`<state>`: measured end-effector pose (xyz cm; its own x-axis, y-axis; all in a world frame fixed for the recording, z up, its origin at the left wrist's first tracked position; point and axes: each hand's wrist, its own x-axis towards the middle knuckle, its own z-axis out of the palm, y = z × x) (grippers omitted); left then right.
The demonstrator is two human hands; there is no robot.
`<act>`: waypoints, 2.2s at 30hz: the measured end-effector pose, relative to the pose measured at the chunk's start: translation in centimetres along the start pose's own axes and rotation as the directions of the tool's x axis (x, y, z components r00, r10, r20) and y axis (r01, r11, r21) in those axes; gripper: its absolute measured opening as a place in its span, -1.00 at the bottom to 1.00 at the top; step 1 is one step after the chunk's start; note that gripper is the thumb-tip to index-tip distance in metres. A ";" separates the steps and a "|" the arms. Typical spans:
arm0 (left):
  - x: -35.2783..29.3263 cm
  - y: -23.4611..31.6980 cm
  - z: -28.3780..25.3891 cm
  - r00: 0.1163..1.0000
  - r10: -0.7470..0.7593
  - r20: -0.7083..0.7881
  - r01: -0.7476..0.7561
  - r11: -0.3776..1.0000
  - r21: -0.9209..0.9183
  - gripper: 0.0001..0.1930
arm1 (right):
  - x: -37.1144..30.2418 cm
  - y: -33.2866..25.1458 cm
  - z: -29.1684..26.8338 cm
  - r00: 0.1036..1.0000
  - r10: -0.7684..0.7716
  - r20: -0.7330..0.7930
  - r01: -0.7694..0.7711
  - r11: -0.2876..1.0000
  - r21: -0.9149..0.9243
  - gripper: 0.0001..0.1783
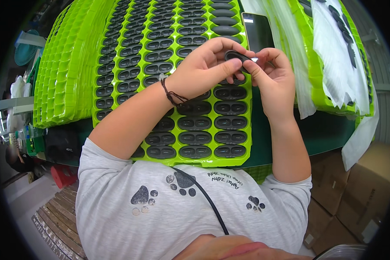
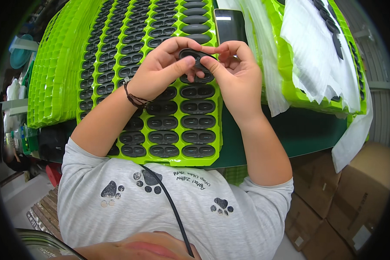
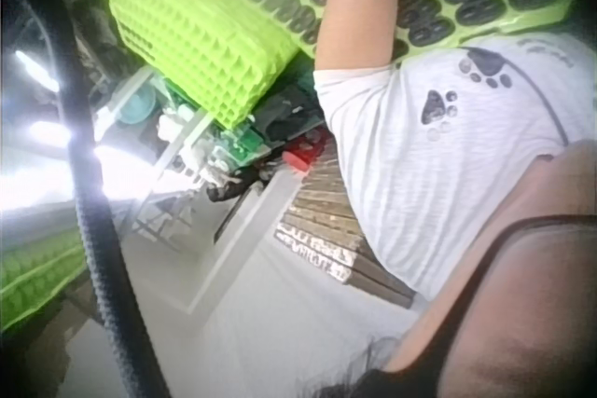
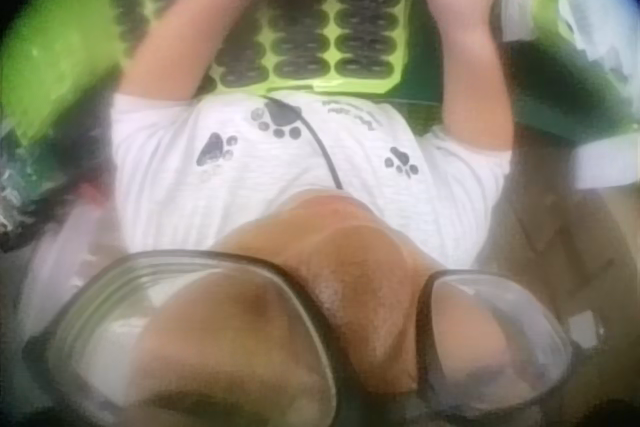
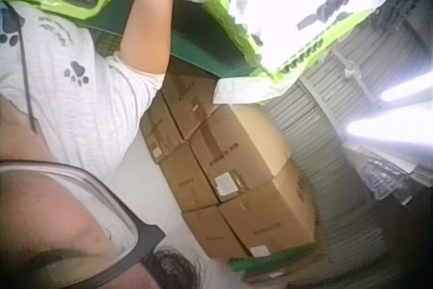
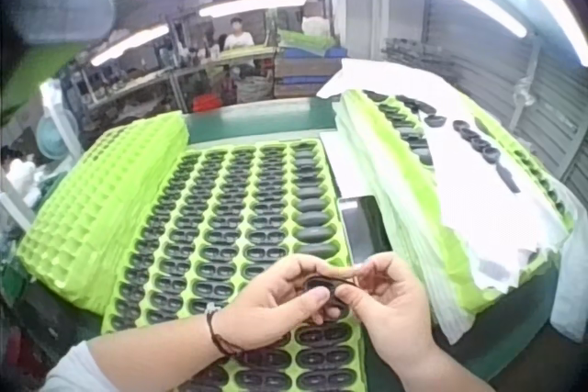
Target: Assembling and inspecting small black plastic components from a green tray at a factory workstation.
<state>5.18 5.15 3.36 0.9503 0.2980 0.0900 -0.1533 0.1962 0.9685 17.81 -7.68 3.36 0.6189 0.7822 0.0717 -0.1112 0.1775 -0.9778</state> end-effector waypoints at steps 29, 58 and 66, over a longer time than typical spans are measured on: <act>0.4 -1.2 0.4 0.992 -0.014 -0.127 0.047 0.965 0.257 -0.76 | -0.2 1.1 -0.3 0.891 -0.405 0.205 0.436 0.640 -0.633 -0.91; 0.3 -2.9 0.5 0.963 0.220 -0.153 -0.123 0.871 0.476 -0.82 | 0.2 2.9 -1.9 0.980 -0.059 0.192 0.154 0.831 -0.534 -0.84; 0.2 -2.4 0.7 0.972 0.163 -0.167 -0.091 0.923 0.374 -0.83 | 0.0 2.6 -2.1 0.961 -0.137 0.240 0.263 0.716 -0.647 -0.88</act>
<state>5.95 4.12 1.17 0.8540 0.4774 0.2067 -0.1262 -0.1953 0.9726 19.15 -8.49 0.37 0.4238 0.8706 0.2498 0.5861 -0.0533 -0.8085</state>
